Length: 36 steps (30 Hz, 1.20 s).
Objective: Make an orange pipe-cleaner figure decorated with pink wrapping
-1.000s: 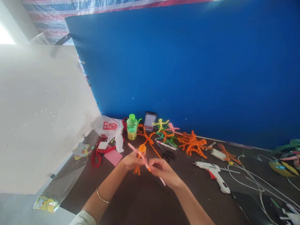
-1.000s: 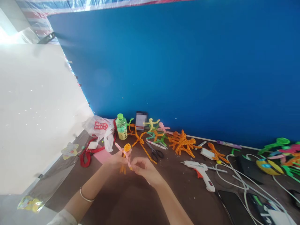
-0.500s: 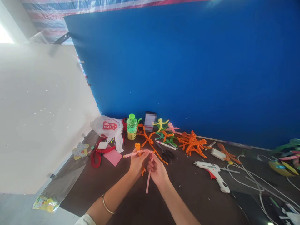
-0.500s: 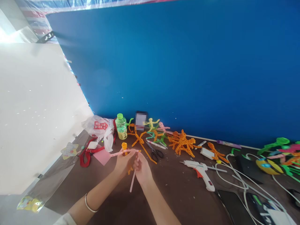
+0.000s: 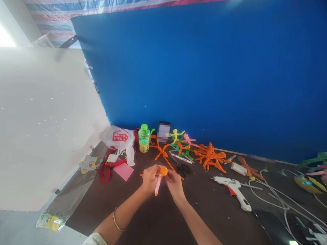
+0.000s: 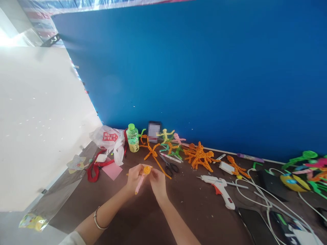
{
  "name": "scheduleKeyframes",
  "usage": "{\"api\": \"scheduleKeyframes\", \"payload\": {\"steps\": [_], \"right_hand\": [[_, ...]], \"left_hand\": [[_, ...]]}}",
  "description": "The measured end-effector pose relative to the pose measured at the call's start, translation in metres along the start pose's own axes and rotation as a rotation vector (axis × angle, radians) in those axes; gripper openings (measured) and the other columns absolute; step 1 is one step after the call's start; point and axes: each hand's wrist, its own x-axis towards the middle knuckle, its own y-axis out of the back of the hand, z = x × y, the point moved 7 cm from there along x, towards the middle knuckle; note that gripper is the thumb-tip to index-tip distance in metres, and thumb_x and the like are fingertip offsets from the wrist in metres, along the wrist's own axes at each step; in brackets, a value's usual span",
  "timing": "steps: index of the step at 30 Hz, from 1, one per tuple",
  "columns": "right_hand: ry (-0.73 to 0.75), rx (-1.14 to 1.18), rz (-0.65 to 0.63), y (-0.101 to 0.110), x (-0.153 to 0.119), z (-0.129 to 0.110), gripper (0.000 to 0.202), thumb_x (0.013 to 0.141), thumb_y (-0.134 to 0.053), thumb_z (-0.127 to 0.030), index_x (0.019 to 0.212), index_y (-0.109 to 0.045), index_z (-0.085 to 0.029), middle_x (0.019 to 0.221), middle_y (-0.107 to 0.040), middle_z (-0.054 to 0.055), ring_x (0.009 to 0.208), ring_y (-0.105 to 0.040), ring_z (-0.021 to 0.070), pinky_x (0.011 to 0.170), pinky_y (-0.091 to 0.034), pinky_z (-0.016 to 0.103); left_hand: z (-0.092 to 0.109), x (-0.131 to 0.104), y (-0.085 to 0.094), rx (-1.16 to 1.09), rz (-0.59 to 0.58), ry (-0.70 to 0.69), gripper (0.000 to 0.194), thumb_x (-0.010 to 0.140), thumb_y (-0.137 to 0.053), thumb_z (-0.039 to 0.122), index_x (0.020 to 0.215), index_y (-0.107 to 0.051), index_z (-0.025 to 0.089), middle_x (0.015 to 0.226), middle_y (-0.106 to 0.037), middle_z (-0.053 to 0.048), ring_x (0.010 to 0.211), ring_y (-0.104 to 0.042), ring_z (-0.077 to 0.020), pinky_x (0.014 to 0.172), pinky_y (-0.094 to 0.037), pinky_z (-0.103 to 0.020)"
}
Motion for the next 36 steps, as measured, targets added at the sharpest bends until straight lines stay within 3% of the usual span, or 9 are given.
{"api": "scheduleKeyframes", "payload": {"steps": [4, 7, 10, 18, 23, 27, 31, 36], "right_hand": [[0.159, -0.614, -0.031, 0.004, 0.001, -0.016, 0.015, 0.068, -0.045, -0.011, 0.068, -0.058, -0.015, 0.062, -0.057, 0.001, 0.060, -0.053, 0.0147, 0.053, -0.035, 0.023], [0.180, -1.008, -0.020, 0.007, 0.000, -0.025, 0.018, 0.073, -0.044, -0.010, 0.076, -0.060, -0.017, 0.073, -0.062, 0.004, 0.066, -0.058, 0.0165, 0.055, -0.035, 0.023], [0.241, -1.168, -0.027, 0.007, -0.002, -0.033, 0.020, 0.081, -0.041, -0.013, 0.084, -0.060, -0.018, 0.081, -0.064, 0.005, 0.072, -0.061, 0.0164, 0.057, -0.037, 0.023], [0.398, -1.296, 0.001, 0.007, -0.003, -0.043, 0.025, 0.090, -0.033, -0.024, 0.098, -0.056, -0.016, 0.082, -0.064, 0.007, 0.067, -0.062, 0.0162, 0.051, -0.038, 0.023], [0.479, -1.354, -0.129, 0.004, -0.003, -0.041, 0.026, 0.089, -0.034, -0.017, 0.101, -0.057, -0.017, 0.086, -0.062, 0.007, 0.071, -0.062, 0.0154, 0.054, -0.040, 0.023], [0.425, -1.360, -0.231, 0.003, -0.003, -0.044, 0.026, 0.088, -0.035, -0.016, 0.096, -0.059, -0.018, 0.087, -0.061, 0.007, 0.071, -0.061, 0.0156, 0.055, -0.040, 0.024], [0.342, -1.142, -0.304, 0.006, -0.004, -0.054, 0.026, 0.089, -0.032, -0.020, 0.088, -0.059, -0.019, 0.088, -0.062, 0.006, 0.074, -0.060, 0.0155, 0.062, -0.040, 0.024], [0.193, -0.599, -0.416, 0.013, -0.005, -0.067, 0.022, 0.084, -0.044, -0.032, 0.076, -0.059, -0.019, 0.075, -0.061, 0.001, 0.072, -0.054, 0.0141, 0.064, -0.039, 0.023]], "left_hand": [[0.008, 0.000, -0.004, 0.130, -0.053, -0.099, 0.017, 0.067, -0.048, 0.010, 0.075, -0.059, 0.019, 0.072, -0.063, -0.002, 0.067, -0.056, -0.0130, 0.060, -0.039, -0.022], [0.006, 0.005, -0.002, 0.205, -0.046, -0.018, 0.010, 0.066, -0.046, 0.009, 0.063, -0.052, 0.017, 0.059, -0.055, 0.002, 0.054, -0.047, -0.0099, 0.051, -0.031, -0.020], [0.004, 0.012, 0.003, 0.201, -0.060, 0.086, 0.010, 0.070, -0.047, 0.016, 0.060, -0.045, 0.018, 0.049, -0.043, 0.006, 0.045, -0.035, -0.0074, 0.046, -0.022, -0.020], [0.030, 0.026, 0.017, 0.167, -0.112, 0.005, 0.015, 0.073, -0.050, 0.027, 0.064, -0.042, 0.018, 0.052, -0.040, 0.006, 0.047, -0.030, -0.0069, 0.048, -0.021, -0.021], [0.033, 0.029, 0.020, 0.153, -0.127, 0.050, 0.022, 0.072, -0.051, 0.031, 0.060, -0.038, 0.018, 0.052, -0.038, 0.006, 0.049, -0.030, -0.0070, 0.048, -0.021, -0.021], [0.032, 0.033, 0.020, 0.132, -0.178, 0.087, 0.021, 0.070, -0.052, 0.028, 0.059, -0.039, 0.017, 0.053, -0.039, 0.006, 0.050, -0.030, -0.0067, 0.048, -0.020, -0.022], [0.034, 0.038, 0.020, 0.046, -0.285, 0.132, 0.019, 0.067, -0.056, 0.028, 0.059, -0.044, 0.016, 0.055, -0.041, 0.006, 0.053, -0.033, -0.0071, 0.048, -0.021, -0.021], [0.038, 0.041, 0.022, -0.189, -0.411, 0.249, 0.020, 0.058, -0.066, 0.028, 0.064, -0.051, 0.015, 0.064, -0.057, 0.002, 0.057, -0.047, -0.0092, 0.052, -0.032, -0.021]]}}
